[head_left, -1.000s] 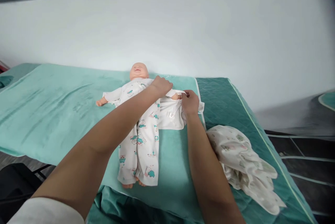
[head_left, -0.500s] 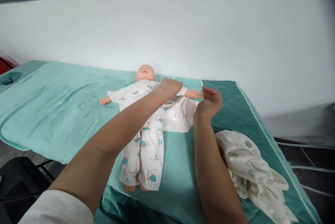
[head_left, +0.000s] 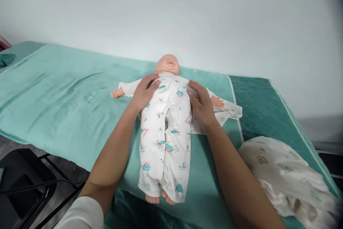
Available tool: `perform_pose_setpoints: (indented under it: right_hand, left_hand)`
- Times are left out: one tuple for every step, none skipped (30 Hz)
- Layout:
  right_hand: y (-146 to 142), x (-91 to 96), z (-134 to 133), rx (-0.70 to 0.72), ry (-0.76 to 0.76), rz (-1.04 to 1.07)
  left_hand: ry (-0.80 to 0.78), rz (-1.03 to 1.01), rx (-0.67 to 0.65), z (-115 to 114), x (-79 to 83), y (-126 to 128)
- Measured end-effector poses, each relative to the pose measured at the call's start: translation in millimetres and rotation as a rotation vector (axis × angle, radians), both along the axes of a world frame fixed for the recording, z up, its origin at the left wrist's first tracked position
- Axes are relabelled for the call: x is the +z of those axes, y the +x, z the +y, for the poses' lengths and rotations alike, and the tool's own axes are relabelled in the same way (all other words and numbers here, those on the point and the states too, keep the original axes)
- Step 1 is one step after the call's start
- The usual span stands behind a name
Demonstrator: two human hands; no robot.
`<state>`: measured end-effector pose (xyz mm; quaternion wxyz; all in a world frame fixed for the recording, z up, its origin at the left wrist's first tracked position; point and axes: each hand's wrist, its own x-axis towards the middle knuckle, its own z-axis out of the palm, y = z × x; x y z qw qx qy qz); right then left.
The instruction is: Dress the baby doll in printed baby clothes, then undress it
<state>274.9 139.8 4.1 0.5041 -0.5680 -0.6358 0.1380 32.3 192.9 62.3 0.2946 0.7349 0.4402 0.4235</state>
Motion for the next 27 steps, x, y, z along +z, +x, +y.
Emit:
perform_pose_setpoints:
  right_hand:
    - [-2,0.4,0,0.005,-0.005,-0.001]
    - [-3,1.3,-1,0.005,-0.016,0.008]
    - [-5,2.7,-1,0.004,-0.030,0.030]
    - [-8,4.8,0,0.007,-0.043,0.061]
    - [-11,7.5,1,0.019,-0.052,0.096]
    - [-14,10.7,3,0.039,-0.059,0.127]
    - [-18,14.2,6,0.064,-0.068,0.154]
    - [-22,18.0,10,0.094,-0.079,0.179]
    - [-26,21.8,14,0.124,-0.088,0.203]
    - [-30,25.6,18,0.153,-0.099,0.226]
    - [-33,29.3,22,0.175,-0.109,0.246]
    - [-36,32.6,26,0.192,-0.116,0.258]
    - [-38,35.6,28,0.204,-0.122,0.259]
    - [-39,38.1,30,0.208,-0.127,0.249]
    - [-40,40.1,30,0.205,-0.130,0.232]
    - [-40,41.7,30,0.199,-0.130,0.212]
    - [-40,42.7,28,0.193,-0.125,0.190]
    - [-39,43.3,26,0.189,-0.119,0.168]
    - [-38,43.5,24,0.188,-0.113,0.148]
    - [-38,43.4,21,0.189,-0.106,0.129]
    - [-37,43.3,19,0.195,-0.097,0.109]
    - [-37,43.0,17,0.199,-0.082,0.088]
    - [-36,42.9,16,0.202,-0.065,0.063]
    - [-36,42.9,14,0.204,-0.045,0.038]
    - [-36,43.2,12,0.204,-0.025,0.014]
    - [-36,43.6,10,0.204,-0.008,-0.003]
    - [-36,44.2,8,0.203,0.006,-0.007]
  left_hand:
    - [-0.026,-0.039,-0.009,2,-6.0,-4]
    - [-0.042,-0.063,-0.016,4,-10.2,-4]
    - [-0.048,-0.076,-0.026,6,-12.6,-4]
    - [-0.050,-0.084,-0.040,7,-13.6,-2]
    - [-0.050,-0.088,-0.055,7,-13.7,0]
    - [-0.049,-0.087,-0.069,8,-13.3,1]
    - [-0.048,-0.081,-0.080,8,-12.8,2]
    - [-0.046,-0.071,-0.086,7,-12.5,2]
    - [-0.044,-0.059,-0.090,7,-12.3,2]
    - [-0.042,-0.047,-0.091,6,-12.2,1]
    - [-0.041,-0.040,-0.093,5,-12.1,0]
    - [-0.041,-0.038,-0.095,4,-11.9,0]
    - [-0.043,-0.040,-0.096,4,-11.5,-1]
    - [-0.043,-0.041,-0.097,3,-10.9,-1]
    - [-0.042,-0.039,-0.096,2,-10.1,-1]
    - [-0.037,-0.032,-0.093,1,-9.1,-1]
    - [-0.027,-0.017,-0.089,0,-8.1,0]
    - [-0.011,0.003,-0.083,0,-7.2,1]
    - [0.012,0.026,-0.076,-1,-6.3,2]
    - [0.039,0.046,-0.070,-2,-5.7,2]
    - [0.070,0.060,-0.064,-2,-5.4,3]
    - [0.106,0.070,-0.058,-3,-5.5,3]
    - [0.145,0.080,-0.050,-3,-5.9,3]
    - [0.188,0.091,-0.038,-3,-6.8,3]
    - [0.233,0.105,-0.022,-3,-8.0,3]
    - [0.277,0.121,-0.002,-2,-9.6,2]
    - [0.317,0.138,0.017,-1,-11.5,1]
